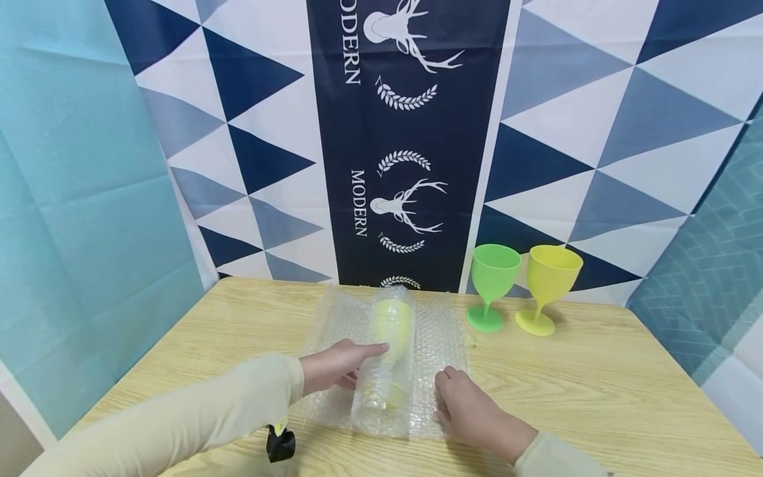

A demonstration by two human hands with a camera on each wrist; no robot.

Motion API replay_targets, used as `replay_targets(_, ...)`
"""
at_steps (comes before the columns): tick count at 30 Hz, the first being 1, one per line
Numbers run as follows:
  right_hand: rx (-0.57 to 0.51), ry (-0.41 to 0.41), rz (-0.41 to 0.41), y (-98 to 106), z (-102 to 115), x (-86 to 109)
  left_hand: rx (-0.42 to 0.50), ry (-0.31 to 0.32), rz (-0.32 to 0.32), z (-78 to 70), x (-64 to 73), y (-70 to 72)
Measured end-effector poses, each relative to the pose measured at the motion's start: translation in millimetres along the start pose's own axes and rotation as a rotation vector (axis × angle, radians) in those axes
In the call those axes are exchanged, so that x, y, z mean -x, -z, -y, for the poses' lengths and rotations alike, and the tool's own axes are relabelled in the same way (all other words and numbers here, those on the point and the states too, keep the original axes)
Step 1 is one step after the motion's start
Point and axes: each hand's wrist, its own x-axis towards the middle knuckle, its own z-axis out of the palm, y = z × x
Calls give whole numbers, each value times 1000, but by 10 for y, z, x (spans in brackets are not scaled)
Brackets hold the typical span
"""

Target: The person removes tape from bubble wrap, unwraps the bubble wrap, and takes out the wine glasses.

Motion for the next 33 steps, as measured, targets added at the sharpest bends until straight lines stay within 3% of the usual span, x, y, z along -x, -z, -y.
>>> replay_targets(7,-22,5,11,10,-22,-3,32,10,-3,37,-71,0)
replay_targets(18,-90,-66,104,101,20,-5,75,26,57,105,-150,44)
replay_targets(27,-4,-28,52,218,118,-60,127,13,68,107,-132,57)
replay_targets(33,54,20,10,416,174,-225,115,-8,78,139,-114,54)
